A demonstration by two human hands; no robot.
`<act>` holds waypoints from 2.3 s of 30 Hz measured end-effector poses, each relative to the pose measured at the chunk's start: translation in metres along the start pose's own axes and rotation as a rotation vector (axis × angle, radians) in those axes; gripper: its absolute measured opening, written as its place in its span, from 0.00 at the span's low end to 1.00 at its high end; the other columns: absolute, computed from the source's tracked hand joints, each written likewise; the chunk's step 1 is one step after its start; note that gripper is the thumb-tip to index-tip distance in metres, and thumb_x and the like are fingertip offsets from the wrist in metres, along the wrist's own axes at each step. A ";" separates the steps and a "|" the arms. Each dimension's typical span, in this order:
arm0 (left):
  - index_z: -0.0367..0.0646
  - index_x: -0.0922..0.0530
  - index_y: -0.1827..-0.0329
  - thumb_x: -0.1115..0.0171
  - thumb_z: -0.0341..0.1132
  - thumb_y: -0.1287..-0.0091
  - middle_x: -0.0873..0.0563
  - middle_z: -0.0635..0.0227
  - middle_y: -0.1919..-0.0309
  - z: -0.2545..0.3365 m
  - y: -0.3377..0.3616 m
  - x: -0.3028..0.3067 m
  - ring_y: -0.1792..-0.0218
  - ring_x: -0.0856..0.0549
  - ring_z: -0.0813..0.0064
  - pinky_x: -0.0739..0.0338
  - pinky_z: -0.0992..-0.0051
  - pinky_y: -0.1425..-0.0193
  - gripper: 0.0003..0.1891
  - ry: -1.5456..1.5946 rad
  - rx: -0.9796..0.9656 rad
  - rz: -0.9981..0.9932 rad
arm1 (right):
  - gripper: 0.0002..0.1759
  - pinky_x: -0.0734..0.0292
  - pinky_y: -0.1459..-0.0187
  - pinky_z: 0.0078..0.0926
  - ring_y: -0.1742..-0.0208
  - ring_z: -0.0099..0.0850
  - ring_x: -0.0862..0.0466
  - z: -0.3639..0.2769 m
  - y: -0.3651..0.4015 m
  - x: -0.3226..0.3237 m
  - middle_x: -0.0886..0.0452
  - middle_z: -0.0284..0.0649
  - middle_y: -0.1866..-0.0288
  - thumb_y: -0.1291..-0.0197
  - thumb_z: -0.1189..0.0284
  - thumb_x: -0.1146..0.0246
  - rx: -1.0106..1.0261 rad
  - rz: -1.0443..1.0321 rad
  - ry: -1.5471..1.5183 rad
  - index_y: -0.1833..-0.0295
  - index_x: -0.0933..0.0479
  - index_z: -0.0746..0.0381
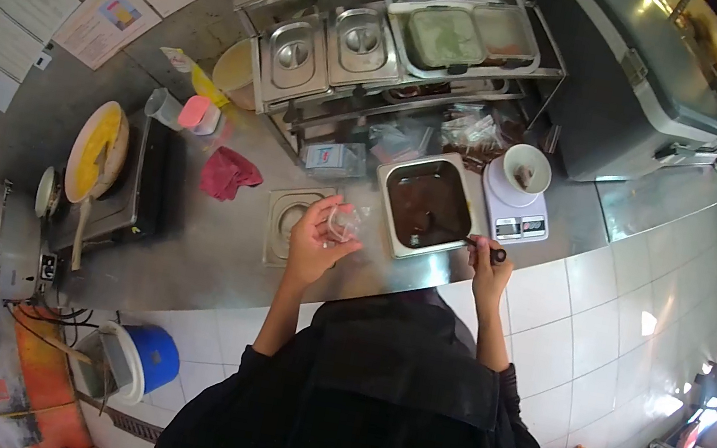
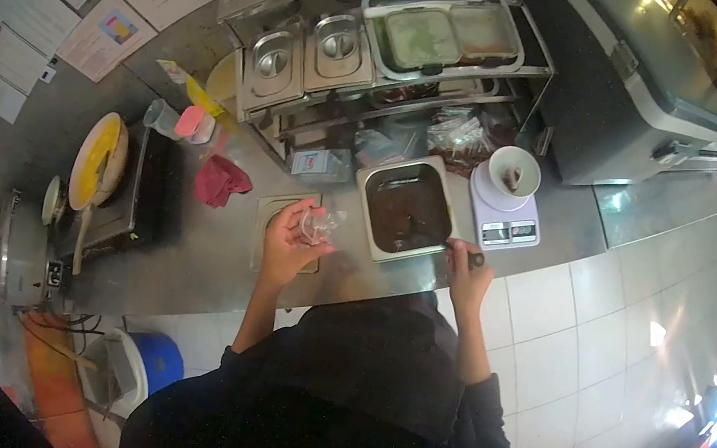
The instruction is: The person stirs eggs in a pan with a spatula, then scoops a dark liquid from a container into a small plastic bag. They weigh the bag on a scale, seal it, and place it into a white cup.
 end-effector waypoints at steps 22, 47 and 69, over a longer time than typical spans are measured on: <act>0.37 0.25 0.43 0.21 0.30 0.56 0.16 0.62 0.50 0.051 -0.090 -0.043 0.72 0.14 0.80 0.22 0.80 0.69 0.34 -0.417 -0.160 -0.145 | 0.15 0.40 0.77 0.16 0.79 0.19 0.32 -0.055 -0.031 0.005 0.26 0.34 0.77 0.30 0.64 0.45 0.002 0.047 -0.709 0.59 0.24 0.67; 0.37 0.21 0.72 0.17 0.40 0.63 0.17 0.68 0.81 0.115 -0.111 -0.112 0.78 0.19 0.84 0.28 0.80 0.75 0.22 -0.418 -0.218 -0.305 | 0.05 0.27 0.72 0.23 0.74 0.31 0.20 -0.221 0.050 -0.034 0.18 0.42 0.70 0.44 0.80 0.34 1.217 -0.144 0.291 0.61 0.19 0.69; 0.36 0.20 0.68 0.18 0.39 0.62 0.16 0.65 0.82 0.114 -0.110 -0.108 0.81 0.19 0.82 0.28 0.79 0.75 0.23 -0.480 -0.257 -0.286 | 0.12 0.27 0.75 0.25 0.73 0.32 0.20 -0.243 0.053 -0.043 0.19 0.40 0.71 0.52 0.80 0.30 1.378 -0.341 0.548 0.59 0.19 0.65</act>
Point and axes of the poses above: each hand's wrist, its own y-axis away from the middle knuckle, its own x-axis out of the back of the hand, z = x × y, the point moved 7 cm from there along -y, towards the middle knuckle
